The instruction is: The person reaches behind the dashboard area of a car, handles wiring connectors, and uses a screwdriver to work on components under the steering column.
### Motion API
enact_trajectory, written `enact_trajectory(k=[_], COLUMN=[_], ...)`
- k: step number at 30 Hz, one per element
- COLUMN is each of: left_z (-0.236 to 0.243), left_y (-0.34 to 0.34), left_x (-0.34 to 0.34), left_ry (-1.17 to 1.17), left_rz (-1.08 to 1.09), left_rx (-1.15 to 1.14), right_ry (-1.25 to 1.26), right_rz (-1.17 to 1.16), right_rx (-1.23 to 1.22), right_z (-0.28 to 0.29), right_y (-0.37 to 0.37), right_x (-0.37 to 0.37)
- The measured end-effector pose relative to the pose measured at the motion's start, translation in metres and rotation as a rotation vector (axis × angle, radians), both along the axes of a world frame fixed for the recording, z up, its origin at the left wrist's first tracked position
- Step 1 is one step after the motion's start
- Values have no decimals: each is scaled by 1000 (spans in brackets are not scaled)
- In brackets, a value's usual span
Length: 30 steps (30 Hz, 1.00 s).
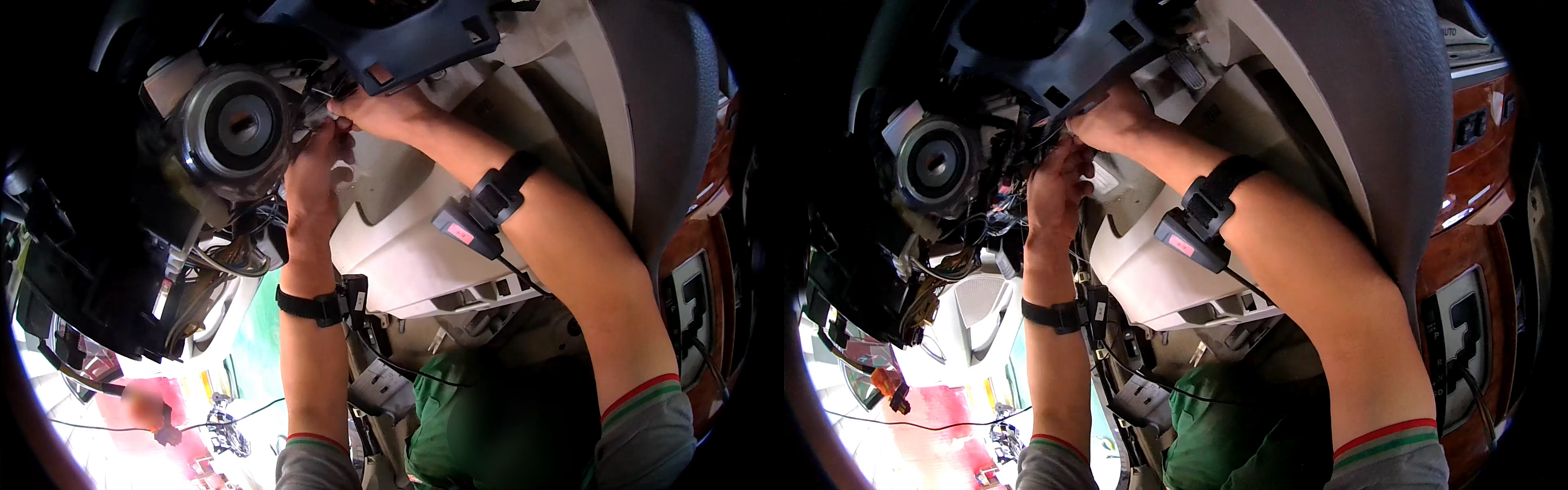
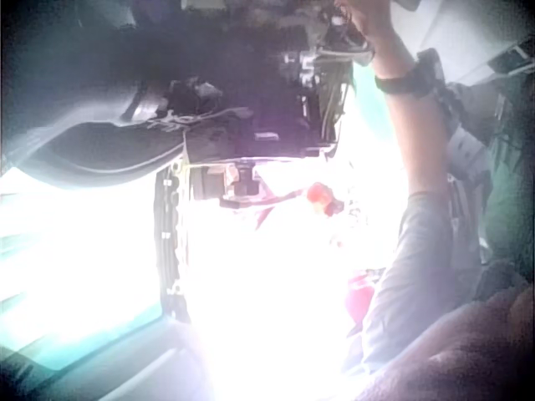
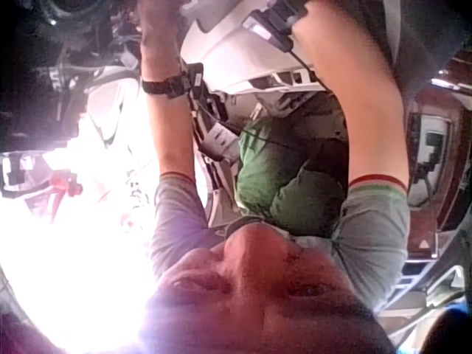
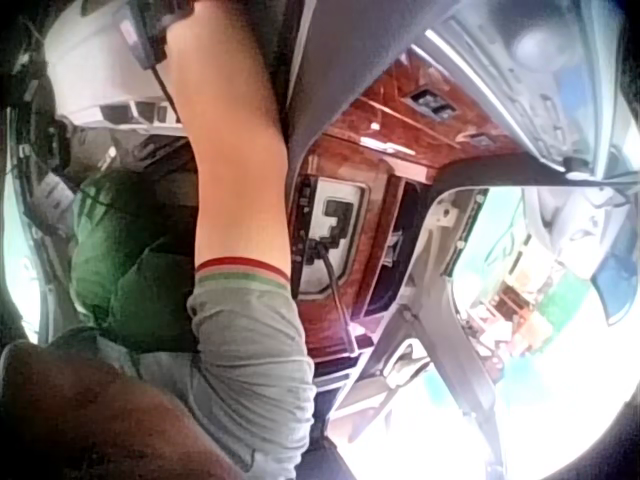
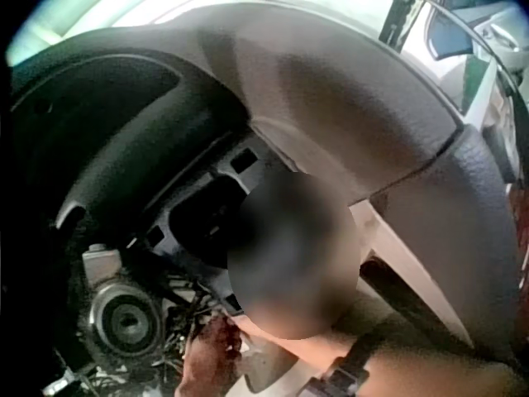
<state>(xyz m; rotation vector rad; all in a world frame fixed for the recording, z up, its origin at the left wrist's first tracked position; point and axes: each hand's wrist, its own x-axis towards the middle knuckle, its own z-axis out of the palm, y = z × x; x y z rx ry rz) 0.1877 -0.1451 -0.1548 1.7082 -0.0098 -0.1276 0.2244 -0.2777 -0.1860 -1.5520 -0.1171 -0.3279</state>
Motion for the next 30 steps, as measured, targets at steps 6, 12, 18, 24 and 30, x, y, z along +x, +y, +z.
enact_trajectory(k=[6, 12, 18, 24, 30], left_z=[3, 9, 9, 9, 12], left_y=[0, -11, 10, 4, 4], left_x=[12, 13, 8, 4, 0], left_ry=[164, 28, 28, 35, 30], left_rz=[-78, -7, -139, -86, -37], left_rx=[-249, -746, -803, -599, -593], right_ry=[-171, -551, -412, 26, -283], right_rz=[-20, -222, -64, -53, -146], right_rx=[-226, -270, -146, -242, -385], right_z=[9, 11, 10, 15, 16], right_y=[-2, -7, 0, -2, 0], right_x=[-5, -9, -12, -14, -17])
